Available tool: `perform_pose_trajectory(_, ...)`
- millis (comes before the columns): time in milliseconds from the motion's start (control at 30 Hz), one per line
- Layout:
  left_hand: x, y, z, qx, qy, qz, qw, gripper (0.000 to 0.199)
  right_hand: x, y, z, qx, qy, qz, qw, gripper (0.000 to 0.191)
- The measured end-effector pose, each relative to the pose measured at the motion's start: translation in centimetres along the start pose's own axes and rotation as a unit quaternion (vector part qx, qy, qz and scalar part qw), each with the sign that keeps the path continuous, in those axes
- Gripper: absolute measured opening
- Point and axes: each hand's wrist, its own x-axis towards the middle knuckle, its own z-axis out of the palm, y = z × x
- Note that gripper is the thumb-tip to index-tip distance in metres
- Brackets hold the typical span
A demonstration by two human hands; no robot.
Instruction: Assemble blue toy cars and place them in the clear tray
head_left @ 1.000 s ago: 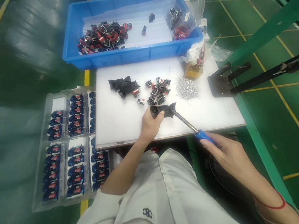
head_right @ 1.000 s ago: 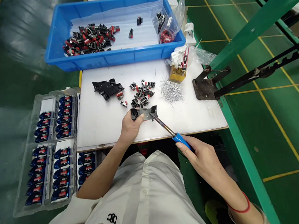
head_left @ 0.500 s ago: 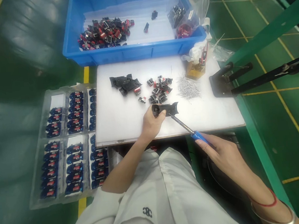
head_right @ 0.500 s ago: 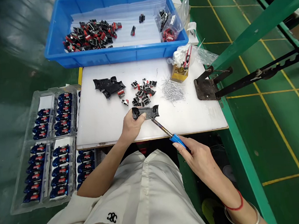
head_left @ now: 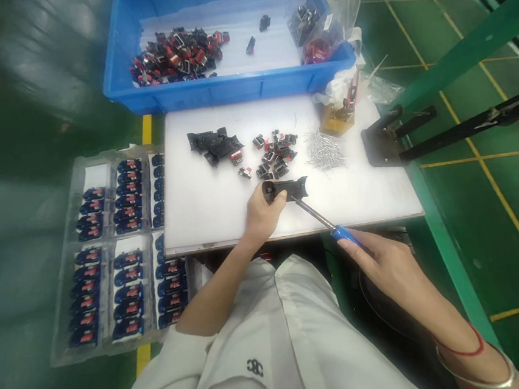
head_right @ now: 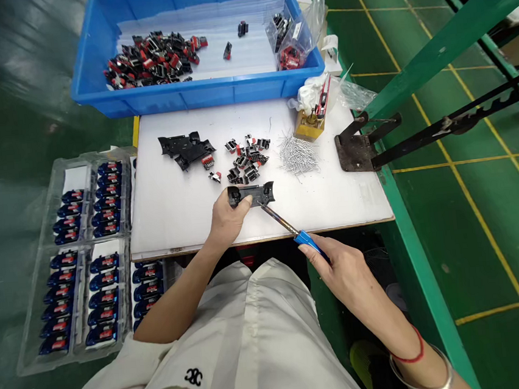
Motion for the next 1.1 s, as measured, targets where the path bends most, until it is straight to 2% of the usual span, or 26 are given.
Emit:
perform_pose_trajectory(500, 0.0, 0.1, 0.1, 0.012, 0.006, 0.003, 1.000, 0.017, -0.3, -0.6, -1.3, 0.000, 0.009, 0.006, 1.000, 0.048)
perform_pose_trajectory(1100, 0.0, 0.3, 0.0, 0.031, 0.007, -0.009, 0.999, 0.018, 0.2, -0.4, -0.4, -0.022, 0.016, -0.006, 1.000, 0.056)
